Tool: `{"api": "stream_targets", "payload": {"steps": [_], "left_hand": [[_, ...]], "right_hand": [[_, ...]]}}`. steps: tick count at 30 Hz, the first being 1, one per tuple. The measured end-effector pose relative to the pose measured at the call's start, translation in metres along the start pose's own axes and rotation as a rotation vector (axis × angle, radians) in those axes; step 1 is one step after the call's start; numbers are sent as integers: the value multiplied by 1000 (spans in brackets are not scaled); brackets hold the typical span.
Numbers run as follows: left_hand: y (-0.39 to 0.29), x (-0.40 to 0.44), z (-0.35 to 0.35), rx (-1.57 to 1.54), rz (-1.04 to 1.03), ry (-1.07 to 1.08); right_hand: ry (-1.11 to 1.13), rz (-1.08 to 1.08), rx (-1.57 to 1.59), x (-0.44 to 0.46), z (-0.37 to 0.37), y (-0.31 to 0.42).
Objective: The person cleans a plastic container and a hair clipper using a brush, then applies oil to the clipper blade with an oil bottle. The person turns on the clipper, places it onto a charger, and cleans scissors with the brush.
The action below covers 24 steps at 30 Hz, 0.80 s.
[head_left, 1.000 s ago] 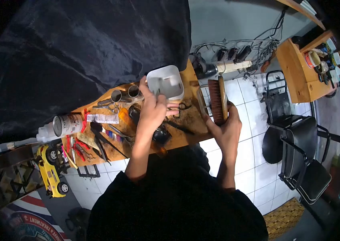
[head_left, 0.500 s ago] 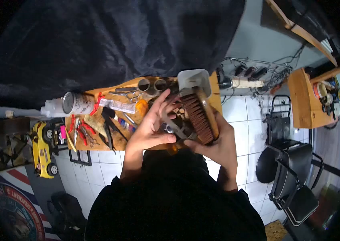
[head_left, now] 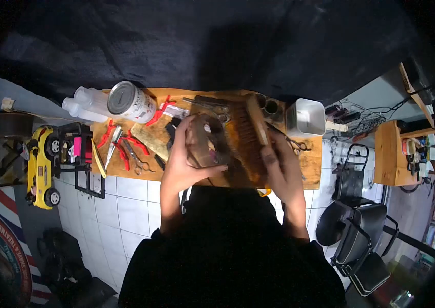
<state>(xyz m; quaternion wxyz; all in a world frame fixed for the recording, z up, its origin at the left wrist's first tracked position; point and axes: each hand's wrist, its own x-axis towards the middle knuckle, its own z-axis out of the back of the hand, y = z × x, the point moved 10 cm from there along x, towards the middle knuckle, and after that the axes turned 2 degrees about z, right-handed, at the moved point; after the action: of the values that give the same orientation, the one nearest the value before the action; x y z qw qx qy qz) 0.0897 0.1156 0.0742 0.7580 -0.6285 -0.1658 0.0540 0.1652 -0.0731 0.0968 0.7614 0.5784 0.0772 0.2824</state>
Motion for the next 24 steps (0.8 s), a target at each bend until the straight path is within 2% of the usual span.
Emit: {"api": "stream_targets", "payload": {"steps": [2,5,8,10,12,14,15,18,20,22,24], "left_hand": [[5,-8,18,238,38,-14],[2,-8,44,47,-33,-61],[8,-9,70,27,-14,-88],[8,-9,83,47,-37,-90],[20,-11,85,11,-18,-44],[28,-10,82,-76,16,-15],[24,-8,80,-60,-22,16],[15,-5,75,-24,-114,75],[13,-4,73,-26,-128,77],[23,-8,69,-147,-6,60],[27,-11,66,-214,43,74]], "right_hand": [[66,-4,79,0,-36,15],[127,25,5,5,-81,26],[-54,-30,-491,0,-80,-7],[-190,-21,-507,-6,-67,-4],[-228,56,-454,-5,-66,16],[-47,-379,198,-9,-86,-13],[-88,-389,525,-8,-99,-23],[-105,-607,882,-15,-123,-45],[-38,-409,608,-8,-114,-27],[-16,-138,284,-3,-112,4],[-50,-17,72,-8,-110,15]]}}
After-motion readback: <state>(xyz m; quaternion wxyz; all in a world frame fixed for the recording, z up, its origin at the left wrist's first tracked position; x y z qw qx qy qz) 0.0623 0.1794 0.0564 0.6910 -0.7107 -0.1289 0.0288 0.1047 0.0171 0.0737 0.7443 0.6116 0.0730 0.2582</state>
